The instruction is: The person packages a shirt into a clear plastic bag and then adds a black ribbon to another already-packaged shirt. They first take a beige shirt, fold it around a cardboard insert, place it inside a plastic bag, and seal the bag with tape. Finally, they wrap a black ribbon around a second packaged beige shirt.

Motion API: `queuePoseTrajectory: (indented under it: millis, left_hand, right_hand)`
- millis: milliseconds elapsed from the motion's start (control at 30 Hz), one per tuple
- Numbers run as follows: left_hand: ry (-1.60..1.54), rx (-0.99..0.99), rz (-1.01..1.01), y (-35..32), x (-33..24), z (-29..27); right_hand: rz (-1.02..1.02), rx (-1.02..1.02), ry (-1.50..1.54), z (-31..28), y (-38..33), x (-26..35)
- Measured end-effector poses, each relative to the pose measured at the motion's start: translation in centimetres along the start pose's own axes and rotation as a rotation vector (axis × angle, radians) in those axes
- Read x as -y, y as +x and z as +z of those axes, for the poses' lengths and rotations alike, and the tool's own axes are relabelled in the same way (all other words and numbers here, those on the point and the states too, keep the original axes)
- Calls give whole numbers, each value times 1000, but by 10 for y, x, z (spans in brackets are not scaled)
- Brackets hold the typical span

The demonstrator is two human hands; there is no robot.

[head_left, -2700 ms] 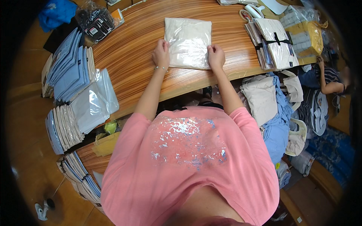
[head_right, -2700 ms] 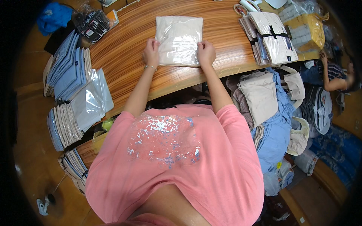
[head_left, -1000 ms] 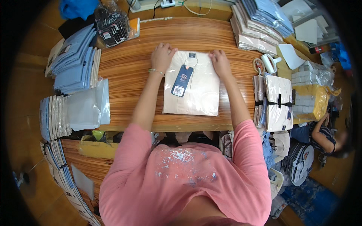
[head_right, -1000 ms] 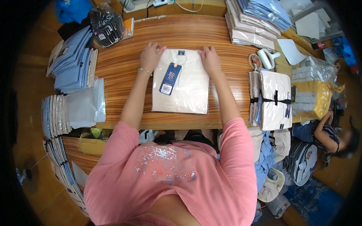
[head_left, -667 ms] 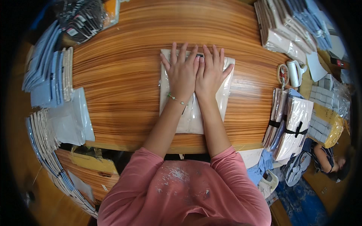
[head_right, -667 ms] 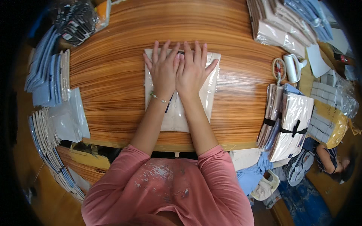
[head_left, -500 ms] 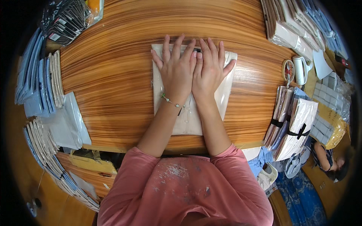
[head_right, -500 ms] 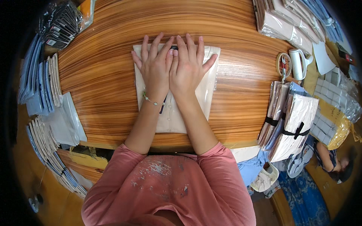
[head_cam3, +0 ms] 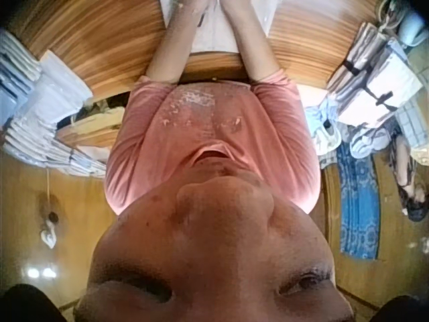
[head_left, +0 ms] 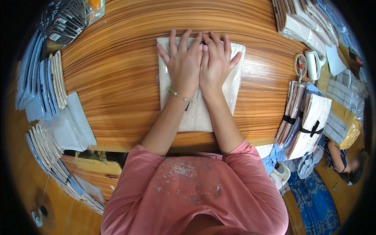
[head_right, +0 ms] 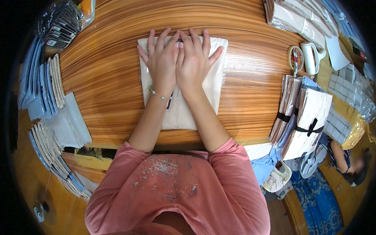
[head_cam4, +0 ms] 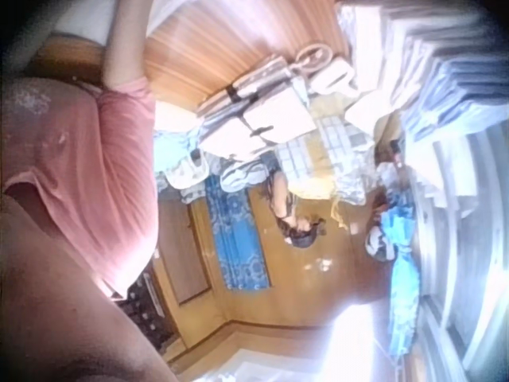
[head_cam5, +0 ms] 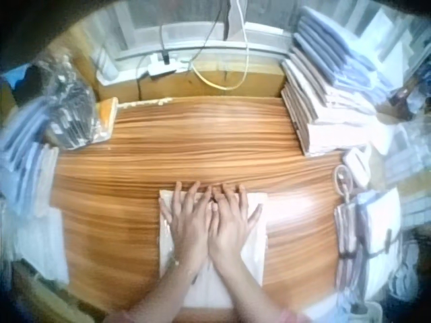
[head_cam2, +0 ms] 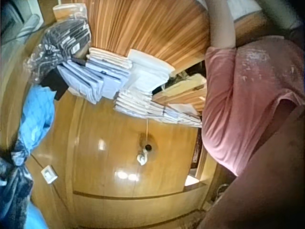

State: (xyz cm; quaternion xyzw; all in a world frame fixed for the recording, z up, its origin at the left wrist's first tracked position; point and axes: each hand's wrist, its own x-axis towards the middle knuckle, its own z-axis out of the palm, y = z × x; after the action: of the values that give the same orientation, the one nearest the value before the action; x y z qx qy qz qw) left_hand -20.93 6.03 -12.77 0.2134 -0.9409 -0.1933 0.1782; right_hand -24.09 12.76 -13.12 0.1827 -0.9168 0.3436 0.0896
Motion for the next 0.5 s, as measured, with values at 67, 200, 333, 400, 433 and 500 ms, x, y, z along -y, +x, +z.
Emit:
queuePoseTrajectory:
  millis: [67,200,333,400,433,500]
  left_hand:
    - [-3,1,-1,-1,0,1]
    - [-19,-6,2,-2,2,2]
    - [-39,-11,22,-3,3,2]
    - [-53,-21,11,-1,3,5]
    - [-65,-26,8,-1,3,5]
    - [-76,3,13,5,8,10]
  right_hand:
    - [2,-7,2,2,-1,-2]
    - [9,-4,13,1,-2,-1]
    - [12,7,-5,0,-2,-1]
    - [11,16,-13,3,0,-3]
    - [15,16,-9,4,-1,-4]
    - [22,25,0,6,1,-4]
